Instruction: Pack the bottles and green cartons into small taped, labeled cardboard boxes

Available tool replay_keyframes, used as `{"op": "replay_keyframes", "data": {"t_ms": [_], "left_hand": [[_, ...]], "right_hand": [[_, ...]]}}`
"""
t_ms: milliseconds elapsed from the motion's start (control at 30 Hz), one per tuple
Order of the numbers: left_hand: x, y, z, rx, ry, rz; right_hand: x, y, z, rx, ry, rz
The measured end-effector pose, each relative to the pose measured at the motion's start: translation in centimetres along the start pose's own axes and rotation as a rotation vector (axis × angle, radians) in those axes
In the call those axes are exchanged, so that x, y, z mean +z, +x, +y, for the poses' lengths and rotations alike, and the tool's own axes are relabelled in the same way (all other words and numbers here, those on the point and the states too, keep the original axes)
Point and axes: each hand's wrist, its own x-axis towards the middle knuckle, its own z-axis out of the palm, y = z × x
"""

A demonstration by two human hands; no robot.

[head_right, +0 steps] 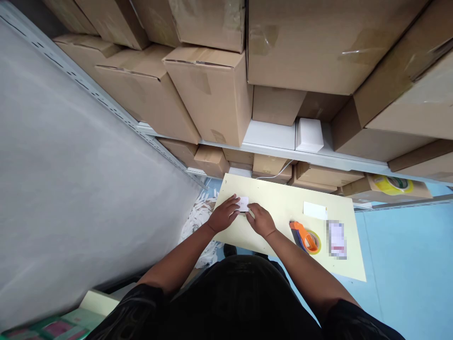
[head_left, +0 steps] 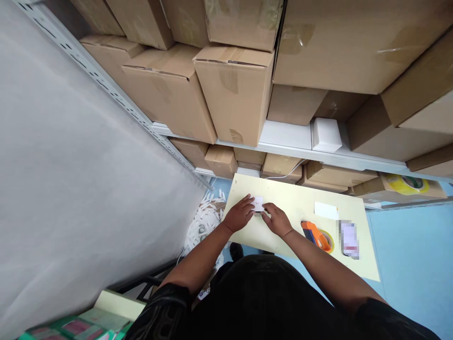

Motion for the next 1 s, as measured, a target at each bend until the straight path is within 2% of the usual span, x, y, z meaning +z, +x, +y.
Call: {"op": "replay_keyframes", "data": {"t_ms": [200,333,400,500,567,633,700,800,900,1000], "left_hand": [[0.0,-0.6,-0.2,0.051,0.014,-0.051],[0.3,-1.3,0.4,0.010,-0.004,0.007],[0.9,-1.9,0.6,-0.082,-0.072,0.099],[2.4,-2.8,0.4,-0.315,-0.287,0.234],[3.7,-3.4,-0.1,-0.475,-0.442,0.224],[5.0,-3.9,-0.8,-0.590,-0.541,0.142],[6.1,-4.2,-1.4,-0.650,-0.594,0.078],[6.9,-4.1,-2.3,-0.689,-0.628,0.076],[6.7,-3.2,-3.3,-0.707,-0.613,0.108],[5.6,-1.3,-4.9,-0.718,-0.597,0.132]], "right_hand": [[-0.1,0.1,0.4,-0.060,-0.115,-0.097],[-0.3,-0.2,0.3,0.000,-0.035,-0.094],[-0.1,-0.6,0.7,0.107,0.073,-0.092],[0.9,-1.7,1.9,0.279,0.229,-0.122],[2.0,-2.3,2.9,0.334,0.295,-0.163],[3.2,-2.8,3.8,0.373,0.346,-0.208],[4.3,-3.1,4.4,0.413,0.399,-0.246],[5.6,-2.9,4.8,0.455,0.475,-0.266],[6.6,-1.6,4.8,0.470,0.494,-0.268],[7.6,1.2,5.0,0.466,0.472,-0.258]]}}
